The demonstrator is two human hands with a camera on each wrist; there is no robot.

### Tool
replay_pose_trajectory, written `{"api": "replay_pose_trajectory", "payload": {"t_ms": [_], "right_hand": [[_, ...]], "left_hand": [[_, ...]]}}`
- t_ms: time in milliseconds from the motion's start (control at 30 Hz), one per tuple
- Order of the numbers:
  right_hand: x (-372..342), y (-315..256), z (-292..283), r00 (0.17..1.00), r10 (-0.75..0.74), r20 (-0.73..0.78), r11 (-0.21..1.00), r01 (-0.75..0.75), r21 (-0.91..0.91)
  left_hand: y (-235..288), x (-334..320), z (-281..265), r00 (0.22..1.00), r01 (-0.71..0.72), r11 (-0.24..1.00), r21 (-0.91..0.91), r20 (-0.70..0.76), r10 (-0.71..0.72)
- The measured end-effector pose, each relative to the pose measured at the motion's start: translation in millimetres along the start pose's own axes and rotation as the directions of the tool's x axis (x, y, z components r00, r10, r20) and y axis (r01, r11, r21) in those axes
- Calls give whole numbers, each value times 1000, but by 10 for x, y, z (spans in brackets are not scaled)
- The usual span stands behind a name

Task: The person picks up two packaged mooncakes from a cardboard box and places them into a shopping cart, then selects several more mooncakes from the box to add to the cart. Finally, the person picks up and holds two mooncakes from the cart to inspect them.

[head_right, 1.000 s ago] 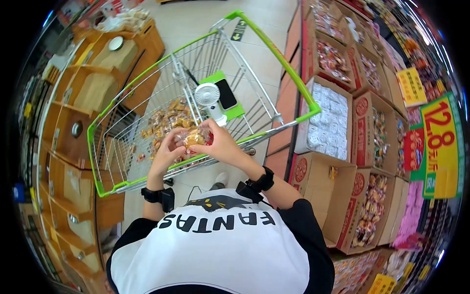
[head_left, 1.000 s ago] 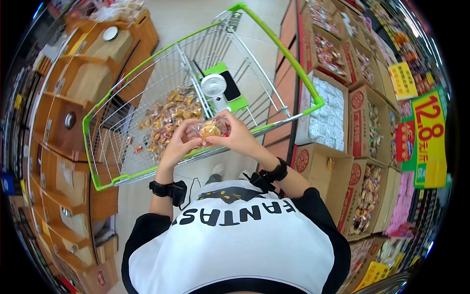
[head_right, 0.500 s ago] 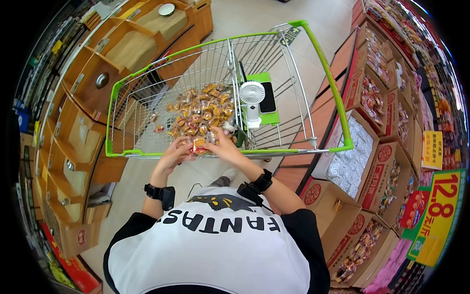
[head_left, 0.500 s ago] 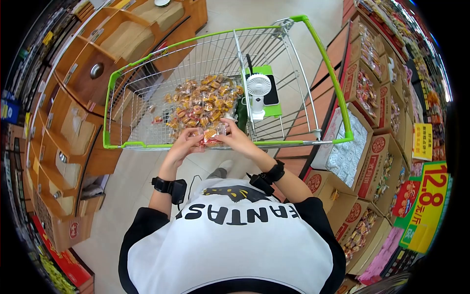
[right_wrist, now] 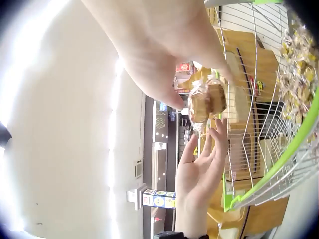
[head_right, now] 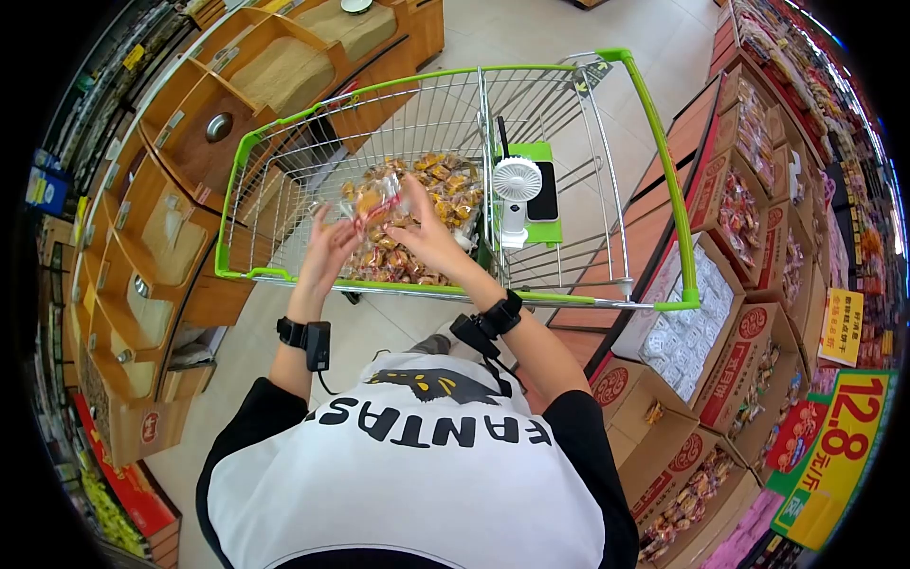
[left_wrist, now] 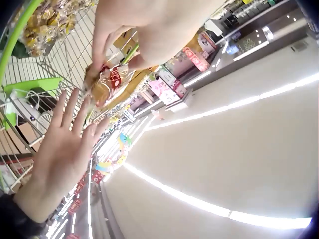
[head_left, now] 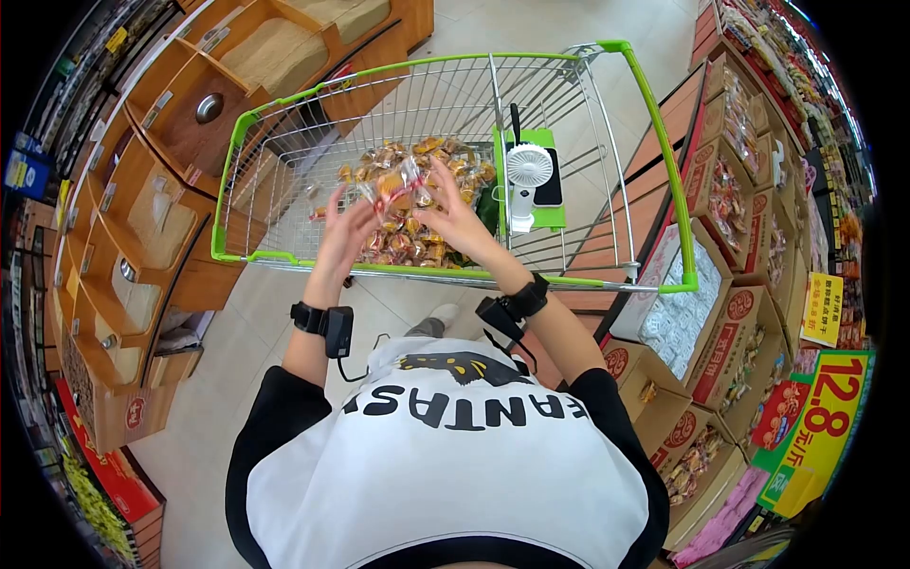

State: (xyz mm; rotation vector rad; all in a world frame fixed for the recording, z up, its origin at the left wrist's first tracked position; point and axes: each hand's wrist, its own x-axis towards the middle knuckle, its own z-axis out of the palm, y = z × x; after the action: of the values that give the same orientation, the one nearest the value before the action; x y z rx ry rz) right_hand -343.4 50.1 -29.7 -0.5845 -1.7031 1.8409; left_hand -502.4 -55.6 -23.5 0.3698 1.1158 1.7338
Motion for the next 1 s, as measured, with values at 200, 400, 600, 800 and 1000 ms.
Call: {"api": "replay_pose_trajectory", "payload": {"t_ms": [200, 400, 600, 800, 1000], "right_hand": [[-115, 94, -192, 992, 63, 108, 956, -29, -291], [-506, 9, -335, 901, 278, 334, 926, -159, -342], [-846, -187, -434, 923, 203, 326, 907, -52, -417], [-1217, -439, -614, 953, 231, 196, 916, -145, -374], [-1616, -587, -771, 981, 195, 25, 923, -175, -342]], "left_hand": [[-173, 90, -153, 981, -33, 999, -13, -193, 30], [-349, -51, 47, 993, 102, 980, 172, -72, -91], [-423, -110, 376, 961, 211, 920, 331, 102, -257], [-611, -184, 773, 775, 94, 856, 509, 503, -384], [-789, -209, 1169, 589, 81, 824, 561, 640, -494]]}}
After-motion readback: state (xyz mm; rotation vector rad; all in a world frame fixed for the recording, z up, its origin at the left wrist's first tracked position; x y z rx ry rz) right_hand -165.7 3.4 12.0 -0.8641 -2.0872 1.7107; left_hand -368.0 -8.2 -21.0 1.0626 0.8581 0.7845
